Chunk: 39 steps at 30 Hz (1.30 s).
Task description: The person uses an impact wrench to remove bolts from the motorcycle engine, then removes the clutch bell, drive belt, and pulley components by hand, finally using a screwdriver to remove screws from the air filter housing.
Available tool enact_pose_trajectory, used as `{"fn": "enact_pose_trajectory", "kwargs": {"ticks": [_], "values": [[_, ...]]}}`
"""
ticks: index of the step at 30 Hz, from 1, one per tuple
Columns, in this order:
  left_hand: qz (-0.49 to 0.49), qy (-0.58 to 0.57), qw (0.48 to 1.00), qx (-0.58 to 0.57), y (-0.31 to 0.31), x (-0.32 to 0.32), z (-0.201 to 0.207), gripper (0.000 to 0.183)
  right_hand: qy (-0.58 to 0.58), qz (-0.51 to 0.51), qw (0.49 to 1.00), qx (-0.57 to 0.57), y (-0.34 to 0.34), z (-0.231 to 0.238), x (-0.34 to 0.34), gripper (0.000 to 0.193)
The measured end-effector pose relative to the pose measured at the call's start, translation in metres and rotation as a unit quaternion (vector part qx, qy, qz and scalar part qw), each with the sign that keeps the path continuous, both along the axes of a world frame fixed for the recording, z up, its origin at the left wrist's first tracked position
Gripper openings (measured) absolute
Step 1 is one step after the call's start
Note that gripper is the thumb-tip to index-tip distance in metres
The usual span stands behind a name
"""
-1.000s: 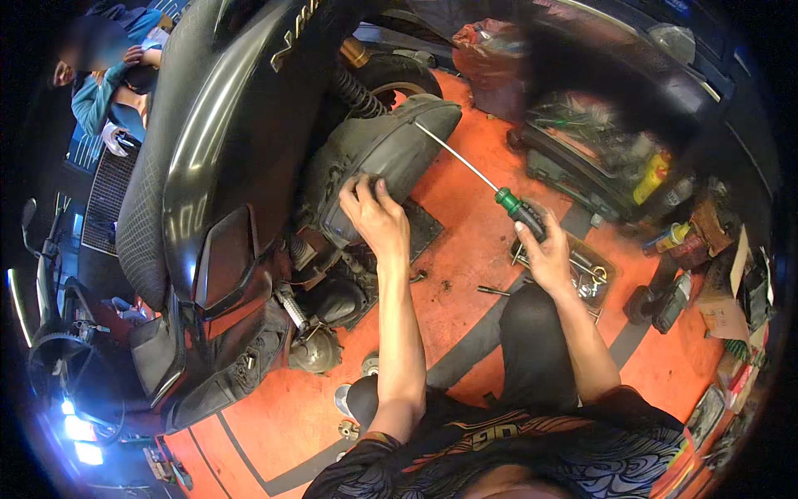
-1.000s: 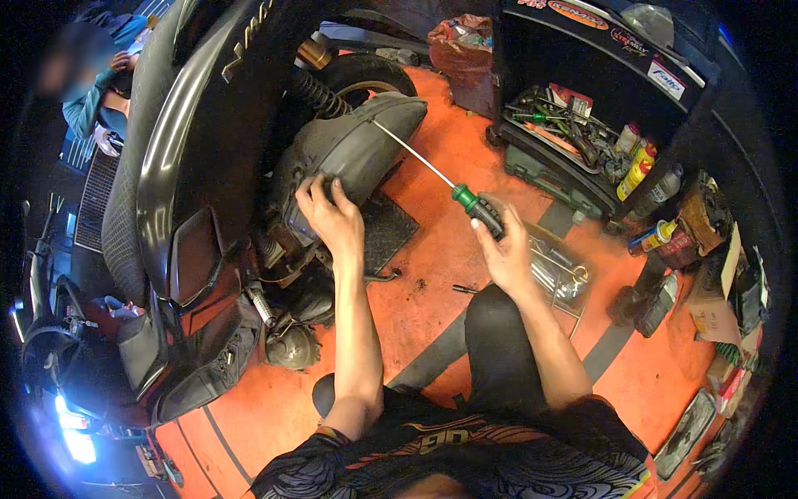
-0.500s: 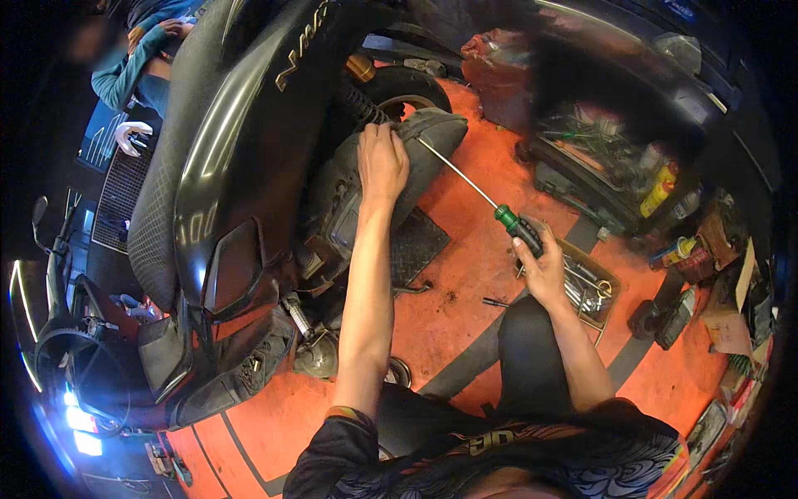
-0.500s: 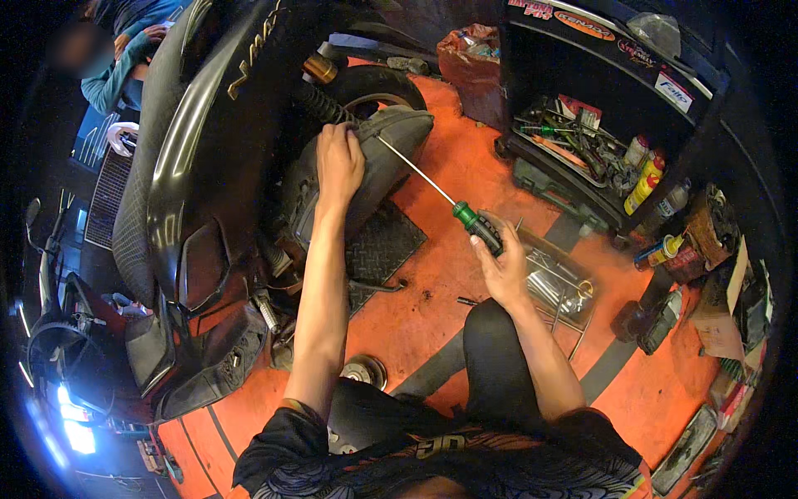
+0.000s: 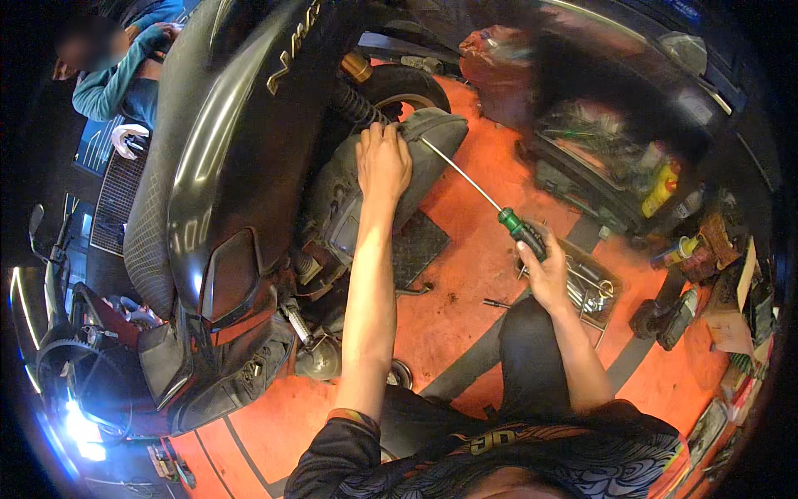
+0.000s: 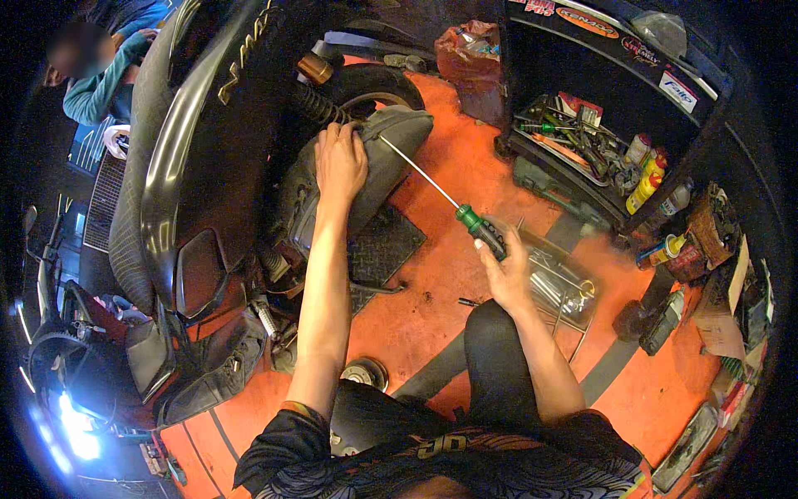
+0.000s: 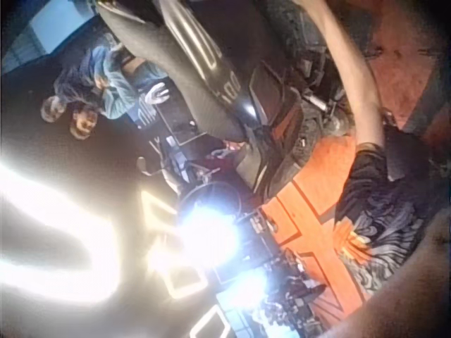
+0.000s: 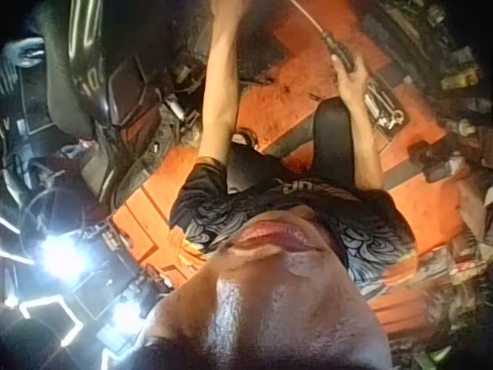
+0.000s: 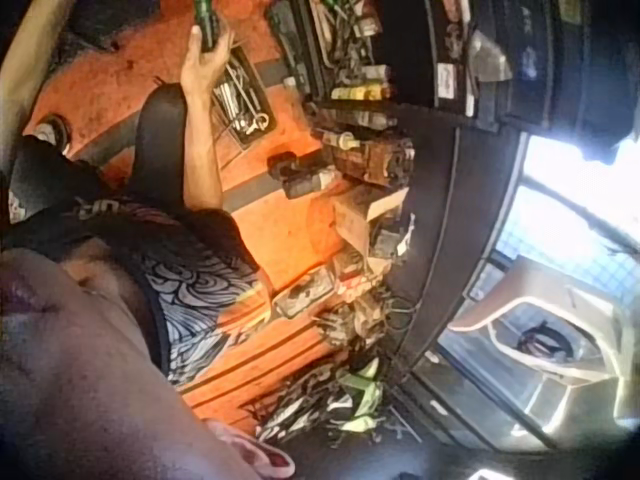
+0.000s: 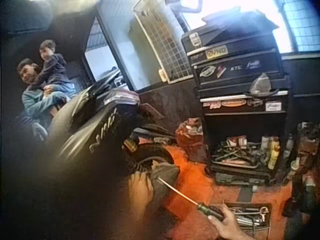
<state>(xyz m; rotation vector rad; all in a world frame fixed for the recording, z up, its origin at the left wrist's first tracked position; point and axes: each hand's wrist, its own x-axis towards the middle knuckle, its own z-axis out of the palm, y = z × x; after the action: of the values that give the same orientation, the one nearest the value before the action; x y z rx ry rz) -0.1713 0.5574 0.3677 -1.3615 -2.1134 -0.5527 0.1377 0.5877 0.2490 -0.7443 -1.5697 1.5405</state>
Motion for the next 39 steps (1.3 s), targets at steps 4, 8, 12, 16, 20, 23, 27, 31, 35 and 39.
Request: {"fn": "enact_pose_trajectory", "kwargs": {"ticks": [4,8,12,16,20,23,27,31,35,39], "values": [[0.0,-0.002,1.0,0.004,0.0,0.001,0.001,0.027,0.013,-0.001,1.0,0.001,0.0,0.001,0.0,0.041],[0.005,-0.007,1.0,0.007,0.0,0.002,0.001,0.027,0.015,0.003,1.0,-0.006,-0.001,0.001,0.001,0.04],[0.004,-0.005,1.0,0.006,0.0,0.001,0.001,0.027,0.014,0.0,1.0,-0.004,0.0,0.0,0.001,0.04],[-0.001,-0.002,1.0,0.016,0.0,0.001,-0.001,0.027,-0.002,0.001,1.0,0.014,0.001,0.0,0.0,0.04],[0.001,0.004,1.0,0.007,-0.001,0.003,0.0,0.026,-0.02,0.021,0.999,-0.036,0.002,0.008,0.003,0.045],[0.003,0.002,1.0,-0.003,-0.001,0.006,0.002,0.025,0.122,0.139,0.947,-0.263,0.011,0.021,0.005,0.047],[0.022,-0.003,0.999,-0.026,0.001,0.009,0.0,0.022,0.285,0.356,0.701,-0.548,0.041,0.039,0.005,0.039],[0.019,0.001,1.0,-0.024,0.003,0.006,-0.002,0.02,0.152,0.295,0.798,-0.503,0.053,0.051,0.001,0.033],[0.002,0.017,1.0,-0.01,0.004,0.002,-0.001,0.016,-0.242,0.046,0.874,0.418,0.038,0.06,-0.002,0.058],[0.003,0.014,1.0,-0.001,0.001,0.006,-0.002,0.015,-0.17,0.008,0.876,0.452,0.031,0.066,-0.005,0.056]]}}
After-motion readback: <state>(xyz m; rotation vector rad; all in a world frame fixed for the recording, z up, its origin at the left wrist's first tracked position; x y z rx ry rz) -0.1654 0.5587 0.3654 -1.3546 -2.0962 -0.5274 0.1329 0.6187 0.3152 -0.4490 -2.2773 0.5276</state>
